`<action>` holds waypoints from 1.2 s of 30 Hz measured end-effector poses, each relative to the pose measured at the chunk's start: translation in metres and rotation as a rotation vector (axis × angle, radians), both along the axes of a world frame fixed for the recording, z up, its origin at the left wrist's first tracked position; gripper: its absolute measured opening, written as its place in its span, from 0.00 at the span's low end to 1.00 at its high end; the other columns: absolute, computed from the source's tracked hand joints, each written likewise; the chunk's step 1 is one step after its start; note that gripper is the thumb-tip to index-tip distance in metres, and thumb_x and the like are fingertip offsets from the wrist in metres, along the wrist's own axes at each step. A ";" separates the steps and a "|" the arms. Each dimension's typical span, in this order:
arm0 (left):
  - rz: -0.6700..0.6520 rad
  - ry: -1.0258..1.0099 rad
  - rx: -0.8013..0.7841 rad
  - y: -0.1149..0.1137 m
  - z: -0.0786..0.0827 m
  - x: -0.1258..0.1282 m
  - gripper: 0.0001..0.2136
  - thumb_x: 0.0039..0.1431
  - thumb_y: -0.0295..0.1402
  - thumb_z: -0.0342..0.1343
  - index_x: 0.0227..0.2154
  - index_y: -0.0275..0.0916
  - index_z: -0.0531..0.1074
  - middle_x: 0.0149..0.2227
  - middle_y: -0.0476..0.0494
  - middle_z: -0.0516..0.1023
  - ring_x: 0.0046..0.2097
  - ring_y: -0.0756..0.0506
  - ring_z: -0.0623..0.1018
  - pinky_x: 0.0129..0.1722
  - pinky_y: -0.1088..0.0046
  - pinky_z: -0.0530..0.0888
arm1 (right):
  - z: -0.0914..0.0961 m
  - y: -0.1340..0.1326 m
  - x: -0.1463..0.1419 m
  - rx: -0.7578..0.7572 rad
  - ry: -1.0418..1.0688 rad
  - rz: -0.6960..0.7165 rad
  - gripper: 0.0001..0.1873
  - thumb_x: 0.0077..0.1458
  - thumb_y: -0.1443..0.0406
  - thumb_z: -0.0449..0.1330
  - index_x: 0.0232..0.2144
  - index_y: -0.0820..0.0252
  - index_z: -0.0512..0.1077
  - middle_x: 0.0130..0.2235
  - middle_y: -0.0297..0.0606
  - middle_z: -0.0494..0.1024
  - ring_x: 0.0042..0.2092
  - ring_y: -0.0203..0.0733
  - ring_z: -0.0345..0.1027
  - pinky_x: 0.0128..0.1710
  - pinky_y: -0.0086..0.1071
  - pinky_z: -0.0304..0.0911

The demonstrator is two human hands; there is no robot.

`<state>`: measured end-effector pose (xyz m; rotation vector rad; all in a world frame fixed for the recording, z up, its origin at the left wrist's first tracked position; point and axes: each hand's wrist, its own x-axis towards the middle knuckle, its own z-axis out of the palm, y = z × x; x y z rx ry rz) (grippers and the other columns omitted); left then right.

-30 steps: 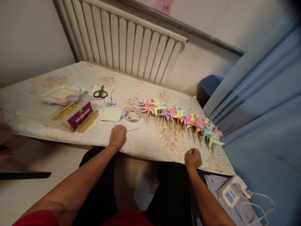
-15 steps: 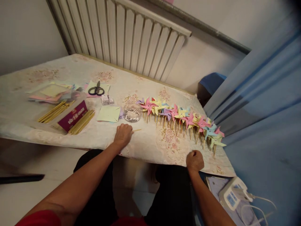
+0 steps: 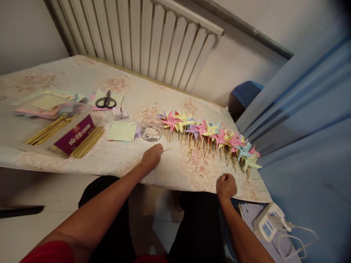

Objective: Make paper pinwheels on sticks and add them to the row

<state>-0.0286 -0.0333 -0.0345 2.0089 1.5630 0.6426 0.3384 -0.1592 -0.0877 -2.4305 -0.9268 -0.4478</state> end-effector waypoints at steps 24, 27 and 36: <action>-0.316 -1.449 -0.760 0.042 0.014 0.022 0.17 0.46 0.28 0.69 0.33 0.36 0.65 0.37 0.43 0.80 0.43 0.43 0.82 0.56 0.54 0.73 | 0.002 0.000 0.003 -0.047 -0.017 -0.039 0.14 0.56 0.66 0.53 0.37 0.62 0.79 0.37 0.45 0.80 0.34 0.45 0.68 0.34 0.34 0.54; -0.296 -1.453 -0.770 0.041 0.016 0.022 0.13 0.51 0.27 0.66 0.33 0.36 0.66 0.36 0.41 0.81 0.43 0.45 0.82 0.56 0.55 0.73 | 0.003 -0.001 0.003 -0.062 -0.010 -0.045 0.15 0.56 0.66 0.53 0.38 0.62 0.79 0.38 0.46 0.80 0.35 0.45 0.68 0.34 0.35 0.54; -0.271 -1.446 -0.757 0.043 0.018 0.020 0.10 0.56 0.28 0.62 0.32 0.36 0.64 0.35 0.41 0.81 0.42 0.45 0.82 0.57 0.52 0.71 | 0.006 0.000 0.000 -0.064 -0.010 -0.047 0.16 0.55 0.66 0.53 0.39 0.63 0.79 0.37 0.46 0.80 0.35 0.46 0.68 0.35 0.35 0.54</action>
